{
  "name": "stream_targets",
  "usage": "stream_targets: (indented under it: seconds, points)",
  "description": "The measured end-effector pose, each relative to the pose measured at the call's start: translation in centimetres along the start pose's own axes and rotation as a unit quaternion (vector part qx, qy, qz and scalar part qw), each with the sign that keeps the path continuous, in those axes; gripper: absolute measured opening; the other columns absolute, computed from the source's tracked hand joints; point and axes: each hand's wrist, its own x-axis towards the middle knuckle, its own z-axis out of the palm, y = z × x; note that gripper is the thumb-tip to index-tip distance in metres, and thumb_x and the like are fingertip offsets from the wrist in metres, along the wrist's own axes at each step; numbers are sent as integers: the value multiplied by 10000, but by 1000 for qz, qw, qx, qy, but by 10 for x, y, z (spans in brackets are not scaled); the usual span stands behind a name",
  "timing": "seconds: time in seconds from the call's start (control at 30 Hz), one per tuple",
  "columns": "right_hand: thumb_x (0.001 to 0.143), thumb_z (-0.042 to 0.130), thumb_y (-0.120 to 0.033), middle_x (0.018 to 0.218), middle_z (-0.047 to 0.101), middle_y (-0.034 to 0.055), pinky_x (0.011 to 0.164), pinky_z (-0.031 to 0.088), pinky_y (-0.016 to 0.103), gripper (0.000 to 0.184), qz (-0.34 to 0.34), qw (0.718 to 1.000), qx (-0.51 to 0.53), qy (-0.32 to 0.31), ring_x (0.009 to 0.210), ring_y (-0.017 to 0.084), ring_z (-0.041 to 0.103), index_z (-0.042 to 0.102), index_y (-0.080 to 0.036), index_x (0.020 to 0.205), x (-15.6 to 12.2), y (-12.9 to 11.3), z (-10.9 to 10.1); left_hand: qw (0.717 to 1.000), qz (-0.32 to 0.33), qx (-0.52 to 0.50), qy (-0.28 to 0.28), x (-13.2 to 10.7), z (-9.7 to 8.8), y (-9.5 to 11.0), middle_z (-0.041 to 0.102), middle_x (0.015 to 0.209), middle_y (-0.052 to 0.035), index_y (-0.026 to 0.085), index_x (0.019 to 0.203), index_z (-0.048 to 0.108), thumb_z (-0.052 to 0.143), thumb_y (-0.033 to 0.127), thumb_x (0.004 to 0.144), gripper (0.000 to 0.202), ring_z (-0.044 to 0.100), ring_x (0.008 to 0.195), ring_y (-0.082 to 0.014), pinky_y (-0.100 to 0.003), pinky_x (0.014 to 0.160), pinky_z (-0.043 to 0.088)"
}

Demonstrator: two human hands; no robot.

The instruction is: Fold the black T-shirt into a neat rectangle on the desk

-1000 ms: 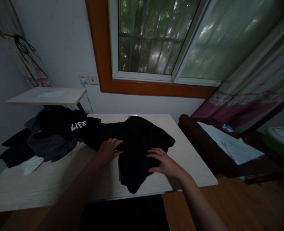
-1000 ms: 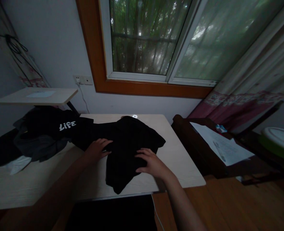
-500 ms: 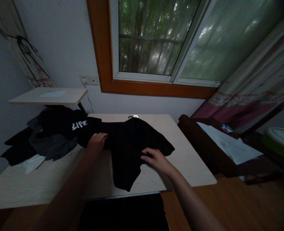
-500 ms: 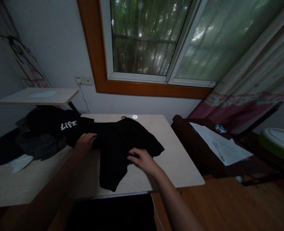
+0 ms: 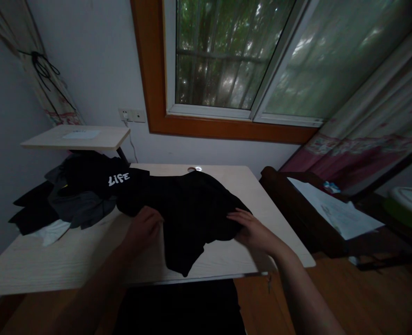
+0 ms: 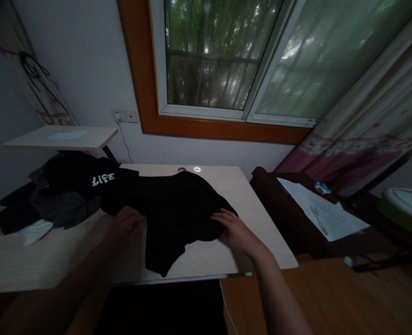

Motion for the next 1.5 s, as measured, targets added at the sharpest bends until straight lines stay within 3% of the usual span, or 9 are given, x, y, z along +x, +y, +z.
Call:
stream_targets:
  seconds: [0.17, 0.47, 0.67, 0.8, 0.9, 1.0, 1.27, 1.37, 1.5]
  points:
    - [680, 598, -48, 1368, 657, 133, 1127, 456, 547, 666, 27, 993, -106, 48, 1298, 325, 591, 668, -198, 1324, -3, 14, 5, 977, 87, -53, -189, -6, 22, 51, 633, 1252, -104, 255, 1265, 654, 695, 362, 865, 416, 534, 1172, -284, -452, 987, 470]
    - [857, 508, -222, 1128, 752, 81, 972, 535, 454, 365, 108, 983, 58, 134, 1050, 280, 699, 706, -233, 1164, 7, 0, -3, 974, -24, 40, -223, -5, 43, 63, 520, 1406, -141, 244, 1487, 450, 668, 204, 799, 723, 536, 1195, -302, -463, 993, 491]
    - [850, 600, -400, 905, 730, 19, 737, 556, 344, 256, 178, 906, 274, 269, 832, 234, 679, 705, -248, 1027, 10, -23, -31, 965, -87, -25, -248, 8, 24, 52, 653, 1154, -98, 214, 1230, 642, 522, 100, 784, 476, 645, 1036, -240, -383, 935, 518]
    - [807, 672, -431, 784, 706, 14, 603, 546, 317, 237, 181, 838, 418, 299, 668, 209, 665, 707, -236, 937, 7, -51, -64, 930, -222, -240, -171, 14, -21, 35, 699, 972, -34, 243, 1078, 672, 560, 211, 793, 309, 679, 895, -231, -368, 804, 558]
    - [817, 698, -429, 820, 737, 29, 666, 601, 345, 211, 162, 804, 479, 312, 731, 232, 715, 722, -249, 924, 8, -75, -85, 816, -340, -461, -83, 22, -64, 29, 676, 808, -19, 256, 1118, 658, 575, 369, 850, 302, 639, 616, -197, -317, 537, 526]
    - [866, 694, -469, 905, 767, 45, 778, 640, 390, 253, 158, 787, 513, 304, 847, 259, 748, 738, -262, 1004, 17, -94, -96, 742, -360, -562, 71, 40, -91, 30, 724, 976, -63, 237, 1172, 665, 655, 341, 808, 379, 705, 764, -221, -337, 636, 592]
    - [801, 795, -435, 1308, 695, 50, 998, 581, 417, 598, 157, 778, 536, 289, 1182, 261, 676, 607, -316, 1356, 51, -82, -66, 644, -370, -601, 295, 75, -66, 23, 642, 1303, -125, 231, 1236, 613, 561, 222, 885, 355, 648, 1221, -227, -434, 1103, 502]
    - [773, 815, -430, 1499, 555, 66, 1131, 460, 485, 635, 176, 818, 463, 293, 1345, 293, 561, 593, -351, 1362, 51, -60, -40, 687, -339, -547, 337, 66, -52, 14, 553, 1454, -103, 266, 1268, 604, 636, 222, 818, 454, 553, 1353, -230, -435, 1179, 404]
    - [792, 770, -487, 1444, 566, 91, 1179, 370, 558, 496, 175, 910, 258, 273, 1383, 322, 496, 677, -303, 1243, 44, -33, -6, 840, -315, -384, 220, 50, -33, 3, 641, 1335, -92, 225, 1174, 676, 661, 354, 829, 368, 565, 1309, -263, -457, 1156, 408]
